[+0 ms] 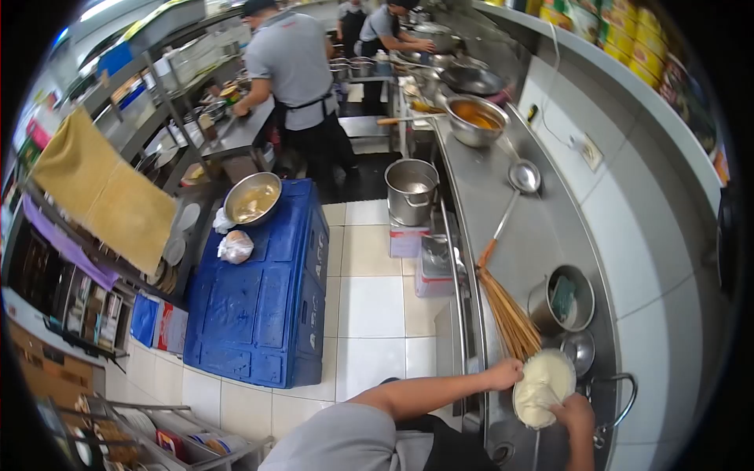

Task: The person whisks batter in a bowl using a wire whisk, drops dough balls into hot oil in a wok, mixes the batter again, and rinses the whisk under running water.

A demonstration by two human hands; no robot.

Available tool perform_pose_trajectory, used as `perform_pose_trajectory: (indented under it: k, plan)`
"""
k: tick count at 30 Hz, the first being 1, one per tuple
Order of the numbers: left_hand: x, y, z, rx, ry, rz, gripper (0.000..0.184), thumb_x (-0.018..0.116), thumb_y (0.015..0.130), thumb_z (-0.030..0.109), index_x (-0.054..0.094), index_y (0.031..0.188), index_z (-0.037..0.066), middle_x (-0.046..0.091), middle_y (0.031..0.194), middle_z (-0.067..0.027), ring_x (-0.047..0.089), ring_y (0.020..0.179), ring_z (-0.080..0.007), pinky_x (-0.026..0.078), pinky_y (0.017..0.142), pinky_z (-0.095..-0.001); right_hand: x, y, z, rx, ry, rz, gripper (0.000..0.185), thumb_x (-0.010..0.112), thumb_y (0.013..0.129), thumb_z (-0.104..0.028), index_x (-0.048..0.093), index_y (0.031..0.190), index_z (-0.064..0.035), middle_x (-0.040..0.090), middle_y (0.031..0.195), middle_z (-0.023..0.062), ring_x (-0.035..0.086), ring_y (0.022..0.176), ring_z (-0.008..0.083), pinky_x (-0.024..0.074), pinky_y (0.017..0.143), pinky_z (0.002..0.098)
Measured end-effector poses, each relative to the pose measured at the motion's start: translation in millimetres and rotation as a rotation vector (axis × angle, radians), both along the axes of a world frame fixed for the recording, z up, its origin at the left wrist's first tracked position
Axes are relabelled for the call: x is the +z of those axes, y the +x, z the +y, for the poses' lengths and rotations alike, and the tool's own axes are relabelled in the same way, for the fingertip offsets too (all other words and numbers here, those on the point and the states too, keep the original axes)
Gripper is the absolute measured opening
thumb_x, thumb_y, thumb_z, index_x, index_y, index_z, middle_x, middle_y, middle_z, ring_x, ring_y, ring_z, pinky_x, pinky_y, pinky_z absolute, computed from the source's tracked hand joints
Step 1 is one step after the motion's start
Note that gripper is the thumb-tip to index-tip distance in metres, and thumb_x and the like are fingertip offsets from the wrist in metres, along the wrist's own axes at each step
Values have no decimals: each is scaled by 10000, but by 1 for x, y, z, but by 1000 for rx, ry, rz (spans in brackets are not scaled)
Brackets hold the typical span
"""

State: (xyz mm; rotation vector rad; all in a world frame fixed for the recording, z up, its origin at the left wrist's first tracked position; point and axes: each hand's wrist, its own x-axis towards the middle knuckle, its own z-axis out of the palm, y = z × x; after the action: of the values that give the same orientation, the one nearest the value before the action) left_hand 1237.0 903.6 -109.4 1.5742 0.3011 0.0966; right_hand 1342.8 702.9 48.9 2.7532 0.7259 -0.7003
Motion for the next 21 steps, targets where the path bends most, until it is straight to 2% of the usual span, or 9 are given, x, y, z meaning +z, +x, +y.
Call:
perform_pose_trajectory:
  k: [4, 6, 9, 11, 13, 15, 17, 19, 21]
  plan:
    - [-2, -8, -9, 57, 27, -73, 226, 584, 826, 207, 576, 721, 7, 600, 658, -140, 591, 609, -229, 470, 584, -404, 10, -48, 14, 184, -44, -242, 431, 730, 734, -406, 711, 844, 11, 695, 871, 228, 690, 842, 392, 554, 751, 453]
    - [3, -31, -20, -126, -119, 69, 300, 601, 867, 286, 583, 746, 12, 595, 647, -122, 588, 561, -214, 476, 552, -392, 17, -30, 12, 93, -15, -186, 435, 737, 729, -407, 713, 853, 9, 696, 881, 227, 692, 848, 389, 554, 756, 455]
    - [33, -32, -3, -38, -100, 293, 350, 594, 900, 336, 579, 771, 11, 586, 637, -111, 580, 529, -195, 479, 539, -379, 1, -22, 5, -6, 60, -234, 463, 769, 698, -425, 715, 863, 4, 691, 902, 239, 678, 892, 401, 540, 784, 469]
    - [16, -3, 8, 15, -156, 160, 354, 585, 907, 342, 563, 777, 14, 586, 656, -116, 609, 561, -215, 470, 511, -386, 3, -47, 12, 234, -7, -241, 494, 757, 709, -456, 710, 862, 11, 684, 845, 243, 683, 840, 391, 543, 743, 469]
    - [-9, 20, 4, 132, 124, -135, 346, 577, 915, 323, 538, 763, 14, 584, 680, -122, 639, 593, -235, 450, 430, -380, 12, -15, 16, 84, -61, -66, 484, 757, 717, -439, 709, 875, 16, 694, 881, 229, 686, 854, 384, 546, 766, 467]
    - [-6, 17, 5, 130, 206, -208, 303, 590, 892, 286, 533, 757, 21, 581, 702, -124, 653, 652, -268, 477, 404, -383, -4, -15, 5, 15, 48, -283, 482, 763, 710, -431, 706, 872, 19, 694, 907, 235, 689, 856, 375, 548, 778, 463]
    - [46, -15, 20, -258, -89, 257, 257, 595, 872, 258, 543, 796, 17, 601, 722, -130, 621, 597, -244, 523, 506, -370, 1, -42, 12, 149, -28, -247, 457, 771, 705, -408, 701, 862, 15, 692, 904, 244, 691, 857, 377, 549, 778, 462]
    - [22, 2, 14, -192, -61, 245, 217, 605, 833, 229, 562, 808, 18, 586, 741, -119, 638, 630, -292, 563, 475, -411, 14, -49, 20, 175, -70, -204, 441, 776, 700, -394, 698, 860, 10, 691, 903, 249, 691, 859, 382, 549, 782, 462]
    - [19, 15, 13, -26, -241, 127, 213, 616, 822, 221, 578, 834, 11, 612, 802, -133, 653, 631, -292, 553, 443, -416, 15, -29, 14, -20, 37, -179, 499, 768, 706, -425, 691, 907, 26, 687, 911, 260, 685, 877, 395, 541, 802, 471]
